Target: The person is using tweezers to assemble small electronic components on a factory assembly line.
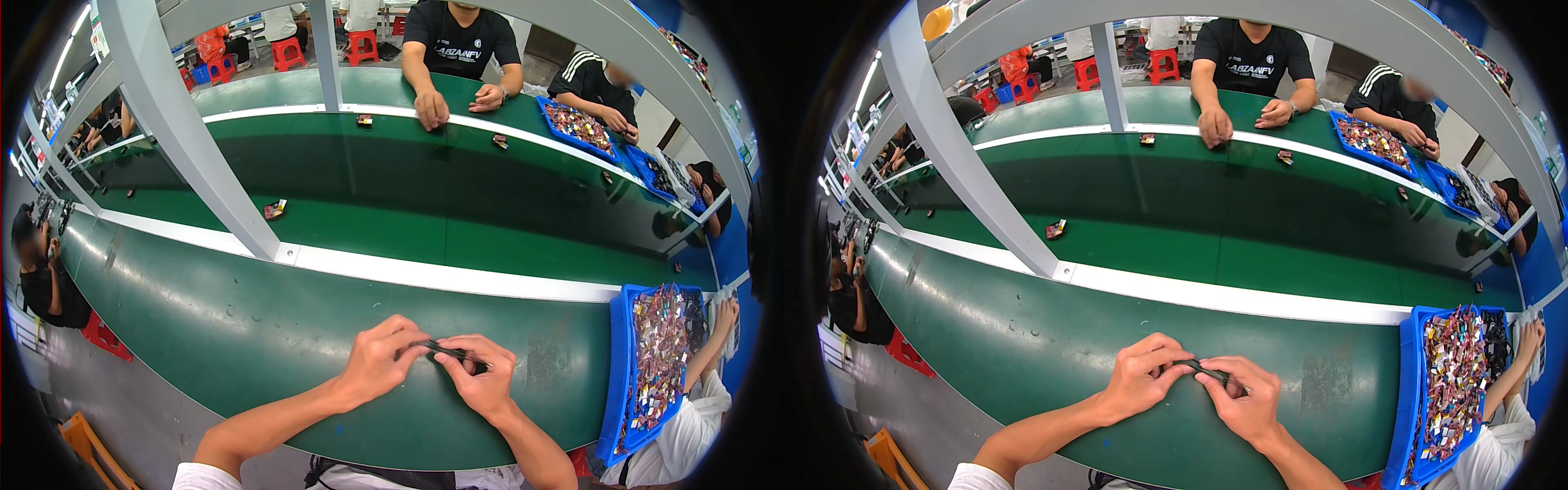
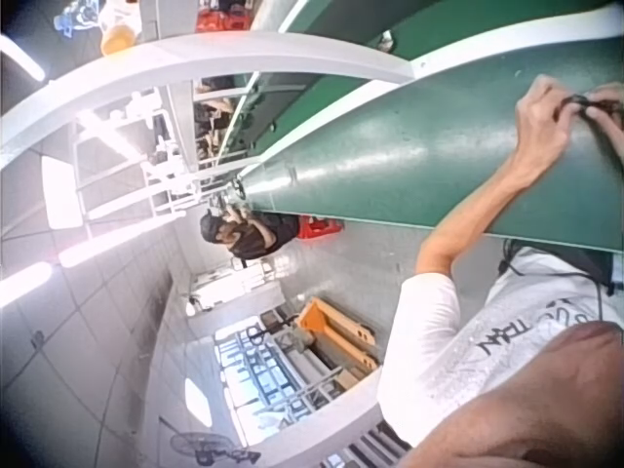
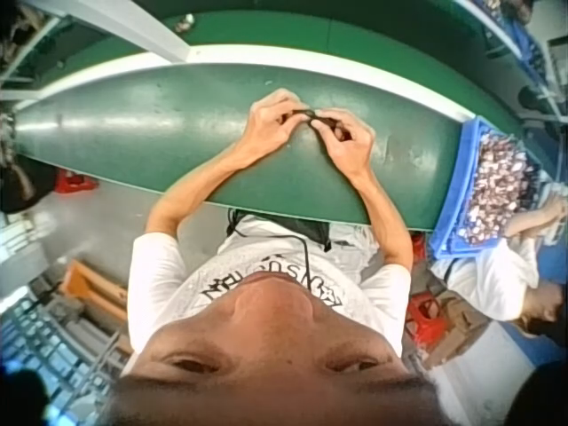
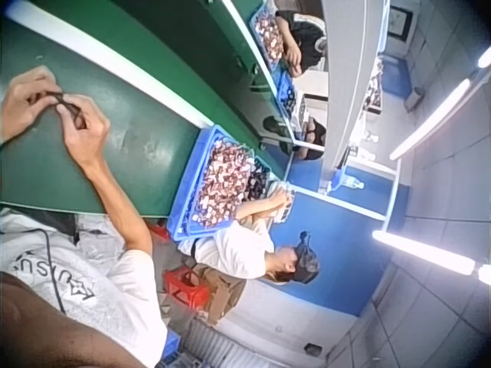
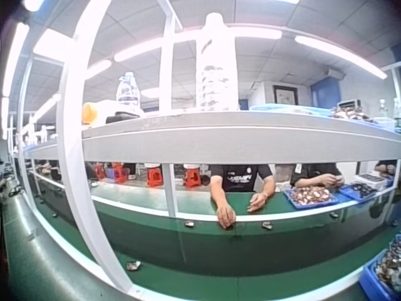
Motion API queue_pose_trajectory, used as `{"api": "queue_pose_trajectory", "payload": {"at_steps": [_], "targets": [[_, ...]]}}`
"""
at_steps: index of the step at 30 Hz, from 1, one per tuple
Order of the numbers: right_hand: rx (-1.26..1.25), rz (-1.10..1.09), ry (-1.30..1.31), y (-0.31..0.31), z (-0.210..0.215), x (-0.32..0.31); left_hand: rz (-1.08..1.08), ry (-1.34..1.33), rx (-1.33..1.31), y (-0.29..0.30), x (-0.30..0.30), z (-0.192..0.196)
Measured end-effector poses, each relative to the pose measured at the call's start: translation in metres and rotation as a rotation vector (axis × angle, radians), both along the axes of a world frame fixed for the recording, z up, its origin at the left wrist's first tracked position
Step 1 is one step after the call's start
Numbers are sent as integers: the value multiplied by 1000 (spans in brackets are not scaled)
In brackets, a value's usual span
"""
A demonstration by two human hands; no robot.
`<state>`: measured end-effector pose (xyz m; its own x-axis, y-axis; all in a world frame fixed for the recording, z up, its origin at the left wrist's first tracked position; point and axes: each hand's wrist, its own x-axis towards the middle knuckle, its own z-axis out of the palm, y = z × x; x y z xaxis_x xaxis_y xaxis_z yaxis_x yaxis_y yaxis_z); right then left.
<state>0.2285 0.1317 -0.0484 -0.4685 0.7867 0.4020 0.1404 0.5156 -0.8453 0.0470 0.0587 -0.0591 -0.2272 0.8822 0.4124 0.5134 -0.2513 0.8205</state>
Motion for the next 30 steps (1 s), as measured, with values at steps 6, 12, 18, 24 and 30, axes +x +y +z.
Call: {"api": "queue_pose_trajectory", "payload": {"at_steps": [6,12,18,24,30], "targets": [[-14,8,0,0,1,0,-12,-12,-14,0,-2,-1],[-23,4,3,-1,0,0,-29,-7,-25,1,-2,0],[-59,9,-1,-2,4,0,-33,-10,-26,0,-2,-2],[-71,19,-3,-2,4,0,-43,-16,-38,1,-2,-2],[-52,13,-3,-2,1,0,-57,-21,-34,1,-3,-2]]}}
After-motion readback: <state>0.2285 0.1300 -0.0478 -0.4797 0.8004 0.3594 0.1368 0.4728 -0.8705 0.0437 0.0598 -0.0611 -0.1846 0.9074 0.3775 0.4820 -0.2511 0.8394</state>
